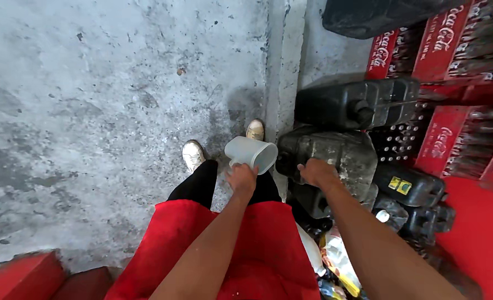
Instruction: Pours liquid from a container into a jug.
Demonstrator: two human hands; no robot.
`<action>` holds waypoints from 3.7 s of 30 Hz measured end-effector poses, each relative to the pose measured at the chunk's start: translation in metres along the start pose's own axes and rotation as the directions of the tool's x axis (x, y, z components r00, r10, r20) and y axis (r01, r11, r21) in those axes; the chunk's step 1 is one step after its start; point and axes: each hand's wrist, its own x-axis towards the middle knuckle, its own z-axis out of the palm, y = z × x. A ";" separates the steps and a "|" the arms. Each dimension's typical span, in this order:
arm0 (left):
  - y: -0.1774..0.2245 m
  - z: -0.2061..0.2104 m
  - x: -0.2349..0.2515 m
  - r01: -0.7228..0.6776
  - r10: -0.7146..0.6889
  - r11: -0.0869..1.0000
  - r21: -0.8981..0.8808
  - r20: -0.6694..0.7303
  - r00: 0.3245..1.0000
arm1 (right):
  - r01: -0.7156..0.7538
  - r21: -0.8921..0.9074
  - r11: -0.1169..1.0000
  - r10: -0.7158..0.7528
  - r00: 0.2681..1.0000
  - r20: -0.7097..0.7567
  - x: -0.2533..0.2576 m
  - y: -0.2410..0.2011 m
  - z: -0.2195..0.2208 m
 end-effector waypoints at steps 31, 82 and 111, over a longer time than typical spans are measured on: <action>-0.029 0.008 0.012 -0.002 0.006 0.991 -0.137 0.030 1.000 | -0.130 0.057 0.990 0.134 0.987 -0.090 -0.009 -0.071 0.021; -0.022 -0.018 0.031 -0.039 0.044 0.993 -0.114 0.038 0.998 | -0.164 -0.037 0.986 0.162 0.985 -0.050 0.001 -0.081 0.015; 0.004 -0.033 0.032 -0.013 0.019 0.999 -0.053 0.118 0.993 | -0.105 -0.020 0.994 0.105 0.994 0.008 0.010 -0.049 0.004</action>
